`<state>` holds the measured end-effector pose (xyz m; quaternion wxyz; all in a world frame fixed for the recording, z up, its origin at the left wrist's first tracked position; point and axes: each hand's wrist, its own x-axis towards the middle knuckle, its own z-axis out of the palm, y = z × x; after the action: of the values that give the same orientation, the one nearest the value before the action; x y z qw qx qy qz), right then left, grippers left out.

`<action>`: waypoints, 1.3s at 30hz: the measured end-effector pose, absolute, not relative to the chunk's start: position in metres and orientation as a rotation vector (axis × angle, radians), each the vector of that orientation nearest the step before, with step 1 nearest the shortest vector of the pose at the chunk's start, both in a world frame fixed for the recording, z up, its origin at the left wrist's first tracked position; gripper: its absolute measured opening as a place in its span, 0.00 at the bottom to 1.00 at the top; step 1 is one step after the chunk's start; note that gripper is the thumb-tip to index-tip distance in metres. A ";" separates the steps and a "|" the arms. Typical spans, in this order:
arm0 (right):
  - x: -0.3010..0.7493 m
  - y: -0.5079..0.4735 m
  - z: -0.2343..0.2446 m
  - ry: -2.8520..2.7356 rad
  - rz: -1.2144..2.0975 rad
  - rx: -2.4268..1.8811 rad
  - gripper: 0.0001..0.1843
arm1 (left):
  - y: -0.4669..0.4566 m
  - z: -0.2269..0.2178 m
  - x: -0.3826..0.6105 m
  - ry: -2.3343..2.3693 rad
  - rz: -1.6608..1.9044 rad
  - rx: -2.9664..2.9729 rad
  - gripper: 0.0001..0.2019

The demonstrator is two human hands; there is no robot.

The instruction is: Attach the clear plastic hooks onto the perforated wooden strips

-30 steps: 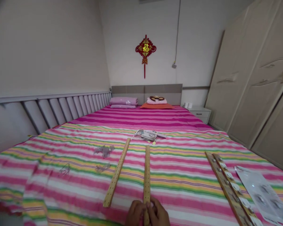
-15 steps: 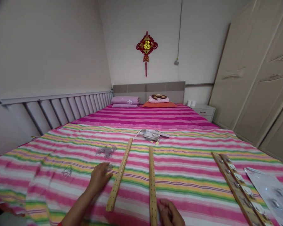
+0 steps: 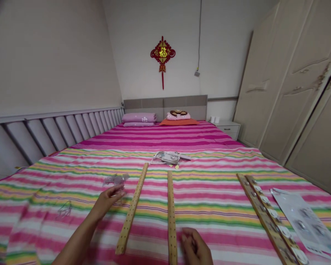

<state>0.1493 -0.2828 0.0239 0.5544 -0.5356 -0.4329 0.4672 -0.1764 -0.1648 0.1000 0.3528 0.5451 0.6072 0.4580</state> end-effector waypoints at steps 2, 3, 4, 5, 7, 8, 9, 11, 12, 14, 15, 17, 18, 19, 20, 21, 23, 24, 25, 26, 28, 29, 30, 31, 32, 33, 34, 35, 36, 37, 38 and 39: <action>0.143 -0.283 0.032 -1.014 1.126 -1.223 0.22 | -0.180 0.111 -0.163 1.281 1.239 1.151 0.26; 0.139 -0.284 0.037 -1.012 1.142 -1.197 0.22 | -0.188 0.114 -0.155 1.164 1.250 1.051 0.26; 0.136 -0.284 0.043 -1.010 1.156 -1.171 0.21 | -0.196 0.115 -0.147 1.065 1.257 0.974 0.25; 0.133 -0.286 0.048 -1.010 1.169 -1.150 0.21 | -0.204 0.115 -0.138 0.983 1.259 0.910 0.23; 0.128 -0.289 0.059 -1.014 1.197 -1.118 0.21 | -0.218 0.111 -0.120 0.842 1.239 0.796 0.21; 0.126 -0.291 0.063 -1.016 1.215 -1.105 0.21 | -0.223 0.108 -0.111 0.779 1.218 0.736 0.20; 0.124 -0.292 0.066 -1.020 1.234 -1.091 0.21 | -0.227 0.105 -0.103 0.719 1.192 0.674 0.20; 0.118 -0.292 0.070 -1.026 1.260 -1.058 0.21 | -0.230 0.101 -0.086 0.611 1.142 0.550 0.17; 0.114 -0.291 0.071 -1.016 1.268 -1.048 0.21 | -0.230 0.100 -0.078 0.569 1.120 0.489 0.15; 0.103 -0.285 0.069 -0.970 1.297 -1.029 0.22 | -0.225 0.100 -0.064 0.505 1.106 0.368 0.10; 0.097 -0.281 0.067 -0.916 1.315 -1.026 0.24 | -0.222 0.100 -0.059 0.486 1.115 0.313 0.09; 0.085 -0.271 0.063 -0.826 1.352 -0.978 0.28 | -0.217 0.100 -0.050 0.482 1.166 0.240 0.10; 0.080 -0.267 0.062 -0.801 1.372 -0.953 0.30 | -0.215 0.101 -0.047 0.492 1.197 0.219 0.10; 0.076 -0.264 0.061 -0.789 1.392 -0.929 0.31 | -0.215 0.100 -0.045 0.506 1.222 0.205 0.09; 0.073 -0.261 0.061 -0.783 1.409 -0.912 0.30 | -0.215 0.100 -0.043 0.517 1.236 0.196 0.09; 0.071 -0.259 0.061 -0.786 1.421 -0.900 0.29 | -0.216 0.100 -0.042 0.524 1.242 0.188 0.09; 0.070 -0.256 0.061 -0.783 1.409 -0.885 0.26 | -0.219 0.099 -0.040 0.531 1.248 0.175 0.09; 0.070 -0.256 0.061 -0.778 1.396 -0.881 0.25 | -0.220 0.098 -0.040 0.534 1.250 0.175 0.09; 0.070 -0.255 0.060 -0.769 1.384 -0.878 0.23 | -0.222 0.096 -0.040 0.539 1.249 0.177 0.09; 0.070 -0.255 0.059 -0.753 1.379 -0.870 0.21 | -0.223 0.094 -0.040 0.548 1.249 0.176 0.08; 0.070 -0.255 0.058 -0.707 1.397 -0.851 0.19 | -0.225 0.089 -0.038 0.560 1.243 0.177 0.08; 0.070 -0.255 0.057 -0.690 1.409 -0.847 0.19 | -0.225 0.086 -0.038 0.563 1.233 0.185 0.08; 0.069 -0.256 0.057 -0.686 1.418 -0.851 0.19 | -0.225 0.082 -0.037 0.564 1.220 0.199 0.08; 0.069 -0.256 0.056 -0.691 1.422 -0.863 0.19 | -0.226 0.079 -0.036 0.564 1.204 0.216 0.09; 0.068 -0.256 0.056 -0.701 1.425 -0.879 0.19 | -0.225 0.077 -0.035 0.563 1.191 0.232 0.10; 0.068 -0.256 0.056 -0.709 1.426 -0.898 0.20 | -0.225 0.075 -0.035 0.567 1.189 0.241 0.10; 0.068 -0.256 0.055 -0.709 1.426 -0.915 0.20 | -0.223 0.074 -0.035 0.573 1.199 0.241 0.10; 0.068 -0.257 0.054 -0.703 1.428 -0.928 0.20 | -0.222 0.073 -0.037 0.586 1.220 0.238 0.09; 0.068 -0.257 0.053 -0.691 1.430 -0.938 0.20 | -0.219 0.073 -0.039 0.609 1.253 0.239 0.08; 0.069 -0.258 0.051 -0.676 1.431 -0.944 0.19 | -0.216 0.072 -0.042 0.647 1.289 0.254 0.07; 0.071 -0.259 0.050 -0.655 1.427 -0.946 0.19 | -0.212 0.071 -0.045 0.696 1.321 0.290 0.08; 0.073 -0.261 0.048 -0.625 1.421 -0.944 0.18 | -0.207 0.070 -0.049 0.761 1.348 0.351 0.09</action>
<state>0.0729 -0.2606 0.0482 0.6150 -0.4097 -0.2711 0.6168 -0.0493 -0.2074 0.0702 0.7014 0.1575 0.3418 0.6053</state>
